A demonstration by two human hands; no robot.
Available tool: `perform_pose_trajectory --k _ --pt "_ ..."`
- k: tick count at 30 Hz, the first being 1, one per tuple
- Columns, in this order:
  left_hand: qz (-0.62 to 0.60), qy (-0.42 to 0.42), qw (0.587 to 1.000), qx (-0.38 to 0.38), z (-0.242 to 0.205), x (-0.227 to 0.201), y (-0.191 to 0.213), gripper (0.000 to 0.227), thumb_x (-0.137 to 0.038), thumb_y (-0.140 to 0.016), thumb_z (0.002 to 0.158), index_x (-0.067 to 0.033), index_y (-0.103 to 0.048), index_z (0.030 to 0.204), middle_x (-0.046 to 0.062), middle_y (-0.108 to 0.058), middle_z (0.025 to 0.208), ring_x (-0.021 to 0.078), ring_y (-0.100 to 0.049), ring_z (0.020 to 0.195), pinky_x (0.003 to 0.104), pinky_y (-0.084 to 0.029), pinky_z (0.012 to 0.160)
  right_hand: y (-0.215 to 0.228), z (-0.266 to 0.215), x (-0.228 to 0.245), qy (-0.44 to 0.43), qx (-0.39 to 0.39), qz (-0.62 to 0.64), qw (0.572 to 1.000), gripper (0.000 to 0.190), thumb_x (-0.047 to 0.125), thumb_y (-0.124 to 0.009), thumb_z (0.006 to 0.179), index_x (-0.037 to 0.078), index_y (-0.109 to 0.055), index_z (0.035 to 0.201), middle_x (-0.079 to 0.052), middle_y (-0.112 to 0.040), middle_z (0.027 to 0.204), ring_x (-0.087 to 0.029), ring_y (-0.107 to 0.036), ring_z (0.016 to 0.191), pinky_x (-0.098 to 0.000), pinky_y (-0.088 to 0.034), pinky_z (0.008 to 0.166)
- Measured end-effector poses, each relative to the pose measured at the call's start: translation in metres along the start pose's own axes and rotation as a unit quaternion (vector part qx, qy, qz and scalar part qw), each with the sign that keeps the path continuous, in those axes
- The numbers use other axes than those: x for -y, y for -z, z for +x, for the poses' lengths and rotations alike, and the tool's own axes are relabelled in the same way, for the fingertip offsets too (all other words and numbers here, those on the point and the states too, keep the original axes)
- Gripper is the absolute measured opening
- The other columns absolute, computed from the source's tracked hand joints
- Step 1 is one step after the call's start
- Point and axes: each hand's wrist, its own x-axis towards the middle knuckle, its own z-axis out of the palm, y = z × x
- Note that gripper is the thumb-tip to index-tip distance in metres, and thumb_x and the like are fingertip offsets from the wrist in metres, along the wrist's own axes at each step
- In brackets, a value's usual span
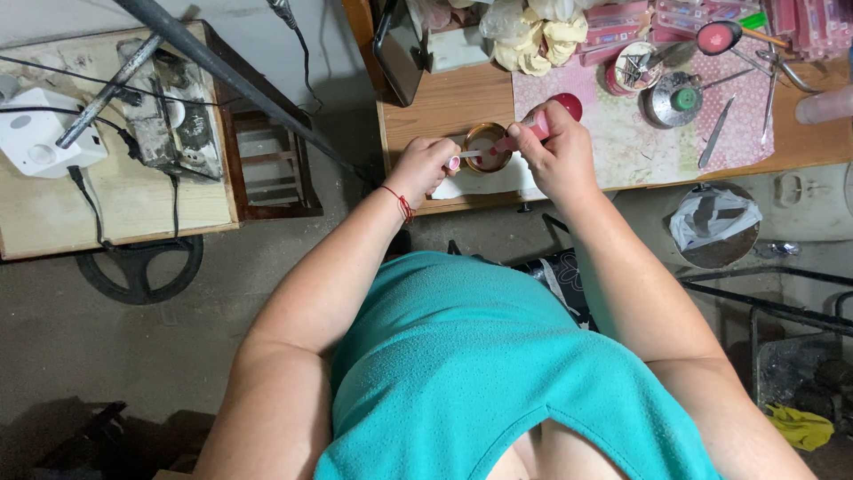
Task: The person paints a design on a clay object using a brush and a small bottle of paint. They then move to a table, pick up a yellow mug, and scoop a white powder from a large container into it using a spoon. Finally, they add a pink powder from a small bottle into the mug and mix the contents.
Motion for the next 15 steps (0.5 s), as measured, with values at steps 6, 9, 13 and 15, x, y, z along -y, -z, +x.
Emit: perform_pose_trajectory --k 6,9,13,15 --pt "-0.003 -0.007 1.0 -0.004 0.004 0.005 0.0 0.023 -0.028 -0.064 0.077 -0.0063 -0.063 0.07 0.001 -0.036 0.047 0.002 -0.027 0.033 0.019 -0.022 0.031 -0.001 -0.002 0.011 -0.014 -0.005 0.046 0.999 0.018 0.018 -0.076 0.105 0.004 -0.065 0.102 -0.012 -0.066 0.065 -0.016 -0.06 0.048 -0.0278 -0.046 0.044" --pt "0.007 -0.025 1.0 -0.016 0.013 0.016 0.003 0.023 -0.028 -0.064 0.077 -0.0064 -0.066 0.07 0.004 -0.043 0.049 0.0032 -0.03 0.035 0.02 -0.023 0.032 -0.005 -0.004 0.026 -0.036 -0.026 0.119 0.992 0.013 0.014 -0.068 0.107 0.003 -0.063 0.103 -0.015 -0.067 0.068 -0.017 -0.06 0.048 -0.0273 -0.047 0.042" --pt "0.177 -0.146 0.973 -0.034 0.029 0.033 0.016 0.024 -0.034 -0.063 0.078 -0.019 -0.074 0.062 0.002 -0.06 0.055 0.0119 -0.053 0.056 0.024 -0.041 0.054 -0.003 -0.006 0.042 -0.097 -0.076 0.261 0.957 0.013 0.019 -0.052 0.109 0.006 -0.055 0.106 -0.016 -0.072 0.083 -0.013 -0.06 0.05 -0.0213 -0.047 0.043" --pt "0.22 -0.168 0.96 -0.044 0.007 0.016 0.014 0.024 -0.033 -0.064 0.079 -0.0193 -0.074 0.063 0.003 -0.062 0.056 0.015 -0.056 0.057 0.027 -0.044 0.056 -0.004 -0.007 0.017 -0.095 -0.093 0.281 0.95 0.017 0.022 -0.051 0.11 0.007 -0.055 0.105 -0.018 -0.073 0.084 -0.014 -0.06 0.046 -0.0216 -0.043 0.04"
